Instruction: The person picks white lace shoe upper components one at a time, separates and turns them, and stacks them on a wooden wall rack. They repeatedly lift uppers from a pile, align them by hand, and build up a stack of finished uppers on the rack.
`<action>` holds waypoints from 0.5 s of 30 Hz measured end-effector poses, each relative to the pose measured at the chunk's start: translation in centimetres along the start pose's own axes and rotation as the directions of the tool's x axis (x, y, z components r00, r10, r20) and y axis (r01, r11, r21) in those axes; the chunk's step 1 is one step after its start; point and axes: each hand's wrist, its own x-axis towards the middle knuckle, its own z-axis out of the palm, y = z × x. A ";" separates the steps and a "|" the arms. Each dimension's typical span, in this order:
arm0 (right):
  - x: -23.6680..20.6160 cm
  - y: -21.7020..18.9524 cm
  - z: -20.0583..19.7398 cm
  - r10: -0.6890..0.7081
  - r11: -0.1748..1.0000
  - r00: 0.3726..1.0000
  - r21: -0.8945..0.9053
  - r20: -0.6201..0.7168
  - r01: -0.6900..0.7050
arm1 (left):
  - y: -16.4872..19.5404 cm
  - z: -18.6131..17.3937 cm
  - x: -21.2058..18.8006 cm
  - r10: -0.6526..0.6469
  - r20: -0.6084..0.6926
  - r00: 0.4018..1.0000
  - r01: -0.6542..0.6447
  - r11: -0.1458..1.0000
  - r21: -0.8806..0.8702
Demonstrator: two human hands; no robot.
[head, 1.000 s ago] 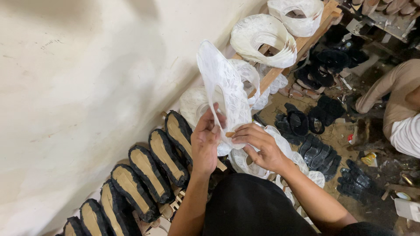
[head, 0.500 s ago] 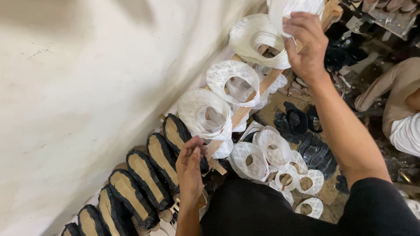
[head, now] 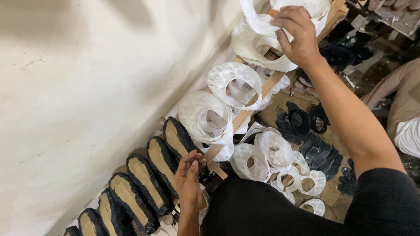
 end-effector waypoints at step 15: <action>-8.1 2.5 2.3 0.276 0.954 0.959 -0.137 0.059 -0.266 | 0.2 2.9 0.5 0.028 0.129 0.991 -0.032 0.999 0.023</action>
